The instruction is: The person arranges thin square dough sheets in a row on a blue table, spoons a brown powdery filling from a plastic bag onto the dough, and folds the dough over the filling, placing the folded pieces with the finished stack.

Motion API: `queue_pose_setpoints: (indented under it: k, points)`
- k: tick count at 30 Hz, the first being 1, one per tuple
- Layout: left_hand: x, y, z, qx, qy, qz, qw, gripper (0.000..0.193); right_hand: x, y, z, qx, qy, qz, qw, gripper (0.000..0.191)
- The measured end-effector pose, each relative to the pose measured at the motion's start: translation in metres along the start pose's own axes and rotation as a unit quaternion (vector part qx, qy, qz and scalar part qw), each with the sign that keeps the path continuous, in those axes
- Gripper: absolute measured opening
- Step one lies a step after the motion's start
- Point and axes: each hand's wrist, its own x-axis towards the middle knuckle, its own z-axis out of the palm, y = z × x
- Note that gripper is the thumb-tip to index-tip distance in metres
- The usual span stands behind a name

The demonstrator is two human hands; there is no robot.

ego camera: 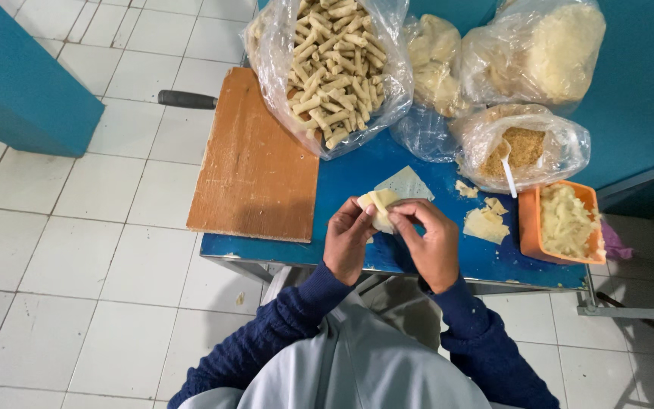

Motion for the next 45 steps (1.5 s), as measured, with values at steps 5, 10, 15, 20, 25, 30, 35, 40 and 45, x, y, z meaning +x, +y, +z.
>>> queue_pose_setpoints:
  k: [5, 10, 15, 20, 25, 30, 35, 40, 45]
  points:
    - [0.000, -0.009, -0.004, 0.052, -0.001, 0.020, 0.998, 0.013, -0.004, 0.007, -0.003, 0.041, -0.013, 0.085, 0.995, 0.010]
    - [-0.003, -0.008, -0.005, 0.101, 0.014, 0.026, 0.994, 0.017, -0.011, 0.014, 0.001, 0.076, -0.016, 0.074, 0.994, 0.013]
    - [-0.005, -0.005, -0.002, 0.096, 0.009, 0.016, 0.995, 0.018, -0.015, 0.036, -0.002, 0.176, -0.047, 0.164, 0.969, 0.013]
    - [-0.006, -0.001, 0.002, 0.130, -0.006, 0.025, 0.991, 0.025, -0.017, 0.051, 0.001, 0.286, -0.067, 0.196, 0.936, 0.011]
    - [-0.006, 0.002, 0.000, 0.127, 0.002, 0.013, 0.992, 0.020, -0.019, 0.051, 0.000, 0.284, -0.067, 0.199, 0.935, 0.013]
    - [-0.005, 0.001, -0.005, 0.120, 0.006, 0.011, 0.993, 0.017, -0.019, 0.051, 0.000, 0.318, -0.065, 0.212, 0.922, 0.015]
    - [-0.005, -0.001, -0.010, 0.114, 0.002, 0.007, 0.993, 0.016, -0.020, 0.058, 0.001, 0.360, -0.068, 0.239, 0.899, 0.017]
    - [-0.005, -0.001, -0.011, 0.118, -0.003, -0.007, 0.993, 0.021, -0.025, 0.072, 0.004, 0.433, -0.066, 0.265, 0.859, 0.014]
    - [-0.006, 0.005, -0.010, 0.103, 0.024, 0.030, 0.994, 0.024, -0.021, 0.096, -0.002, 0.535, 0.011, 0.296, 0.791, 0.013]
